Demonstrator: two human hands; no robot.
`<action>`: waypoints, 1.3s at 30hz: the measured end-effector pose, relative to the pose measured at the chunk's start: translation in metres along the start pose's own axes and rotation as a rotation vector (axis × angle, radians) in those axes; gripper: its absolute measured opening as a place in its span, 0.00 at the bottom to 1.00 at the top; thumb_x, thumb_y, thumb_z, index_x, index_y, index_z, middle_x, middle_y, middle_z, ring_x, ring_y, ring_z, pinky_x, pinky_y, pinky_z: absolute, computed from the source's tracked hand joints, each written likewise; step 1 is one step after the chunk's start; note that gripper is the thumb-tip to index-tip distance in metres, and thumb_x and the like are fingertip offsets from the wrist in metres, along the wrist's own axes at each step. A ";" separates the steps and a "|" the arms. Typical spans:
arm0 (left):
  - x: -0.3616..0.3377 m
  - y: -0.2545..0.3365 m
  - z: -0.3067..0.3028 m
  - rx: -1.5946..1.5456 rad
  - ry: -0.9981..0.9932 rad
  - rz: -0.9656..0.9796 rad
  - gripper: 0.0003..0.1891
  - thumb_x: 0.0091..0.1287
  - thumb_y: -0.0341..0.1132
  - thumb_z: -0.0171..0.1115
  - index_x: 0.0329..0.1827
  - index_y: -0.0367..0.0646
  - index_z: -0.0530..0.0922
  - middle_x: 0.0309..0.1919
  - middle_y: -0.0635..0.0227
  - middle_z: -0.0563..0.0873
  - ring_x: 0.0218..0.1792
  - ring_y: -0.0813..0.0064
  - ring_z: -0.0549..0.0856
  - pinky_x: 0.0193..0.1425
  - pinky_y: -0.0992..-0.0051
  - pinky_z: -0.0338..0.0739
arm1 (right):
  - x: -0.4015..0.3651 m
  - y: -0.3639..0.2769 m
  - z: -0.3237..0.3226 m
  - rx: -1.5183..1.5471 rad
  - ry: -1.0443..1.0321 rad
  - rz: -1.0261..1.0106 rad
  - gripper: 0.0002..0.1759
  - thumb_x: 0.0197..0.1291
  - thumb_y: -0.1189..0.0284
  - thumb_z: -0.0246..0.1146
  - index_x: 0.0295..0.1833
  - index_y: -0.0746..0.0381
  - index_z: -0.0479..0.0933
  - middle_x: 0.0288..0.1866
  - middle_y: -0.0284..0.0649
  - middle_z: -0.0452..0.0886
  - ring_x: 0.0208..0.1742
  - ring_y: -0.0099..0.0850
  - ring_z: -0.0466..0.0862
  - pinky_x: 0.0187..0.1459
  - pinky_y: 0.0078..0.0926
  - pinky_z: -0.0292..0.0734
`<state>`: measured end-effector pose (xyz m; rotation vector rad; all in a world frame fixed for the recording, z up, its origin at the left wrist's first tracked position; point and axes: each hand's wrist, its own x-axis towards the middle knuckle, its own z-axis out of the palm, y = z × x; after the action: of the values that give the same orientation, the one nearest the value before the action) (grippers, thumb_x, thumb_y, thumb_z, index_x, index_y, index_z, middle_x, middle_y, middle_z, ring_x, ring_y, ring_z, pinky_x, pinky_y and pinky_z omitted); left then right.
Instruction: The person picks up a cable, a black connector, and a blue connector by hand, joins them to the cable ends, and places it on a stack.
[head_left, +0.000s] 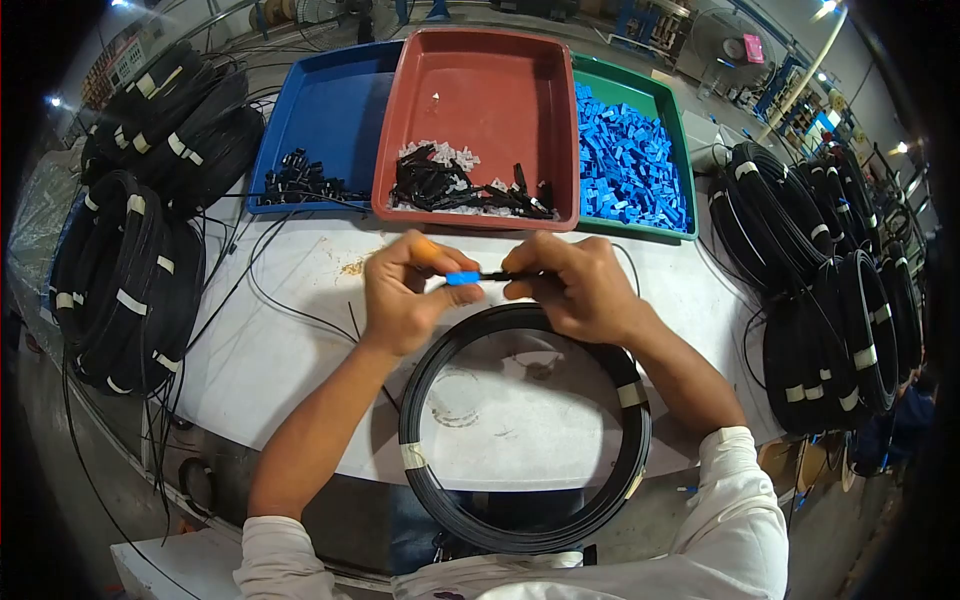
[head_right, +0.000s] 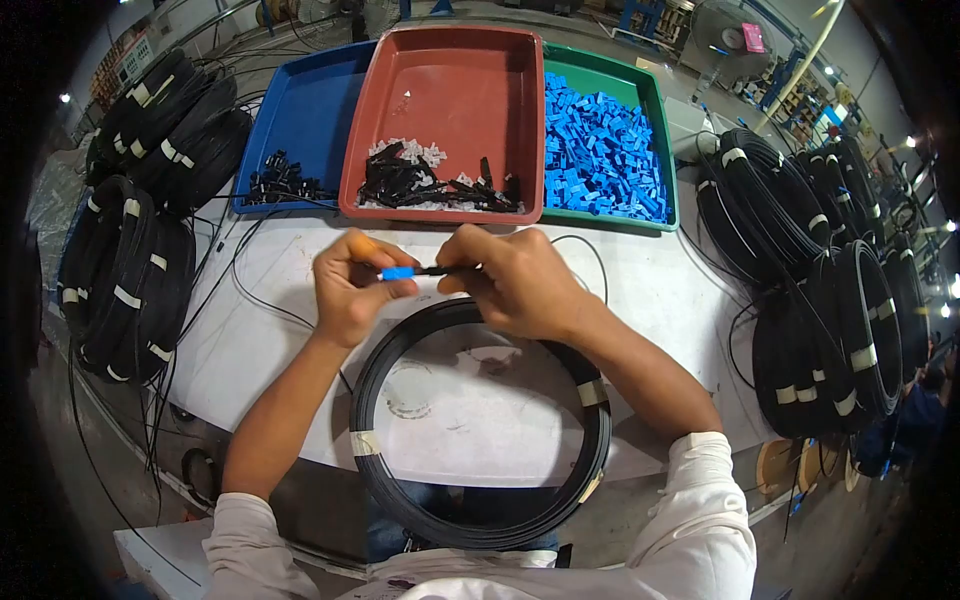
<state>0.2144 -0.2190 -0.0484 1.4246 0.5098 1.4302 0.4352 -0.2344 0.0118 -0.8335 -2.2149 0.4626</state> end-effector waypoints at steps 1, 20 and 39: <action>-0.003 -0.005 0.003 0.009 -0.038 0.024 0.19 0.50 0.16 0.77 0.34 0.42 0.74 0.39 0.58 0.88 0.42 0.77 0.86 0.51 0.73 0.84 | -0.001 0.000 0.005 0.001 -0.001 -0.002 0.11 0.54 0.85 0.65 0.43 0.63 0.76 0.31 0.44 0.88 0.33 0.41 0.90 0.34 0.33 0.82; 0.004 0.027 -0.001 0.769 -0.126 0.475 0.18 0.56 0.21 0.77 0.49 0.31 0.81 0.38 0.54 0.91 0.40 0.66 0.93 0.46 0.73 0.88 | 0.005 0.008 -0.008 -0.010 0.094 0.074 0.09 0.53 0.81 0.75 0.40 0.66 0.85 0.34 0.39 0.89 0.33 0.28 0.89 0.33 0.23 0.83; -0.002 0.034 0.008 0.829 -0.026 0.516 0.25 0.57 0.23 0.76 0.54 0.34 0.72 0.39 0.57 0.92 0.38 0.68 0.93 0.46 0.76 0.86 | 0.000 0.014 0.007 -0.217 0.272 -0.355 0.14 0.48 0.86 0.70 0.43 0.65 0.83 0.35 0.41 0.87 0.32 0.34 0.89 0.31 0.28 0.84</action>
<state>0.2099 -0.2368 -0.0190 2.3583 0.8134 1.6802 0.4366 -0.2250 -0.0004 -0.5530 -2.1171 -0.0604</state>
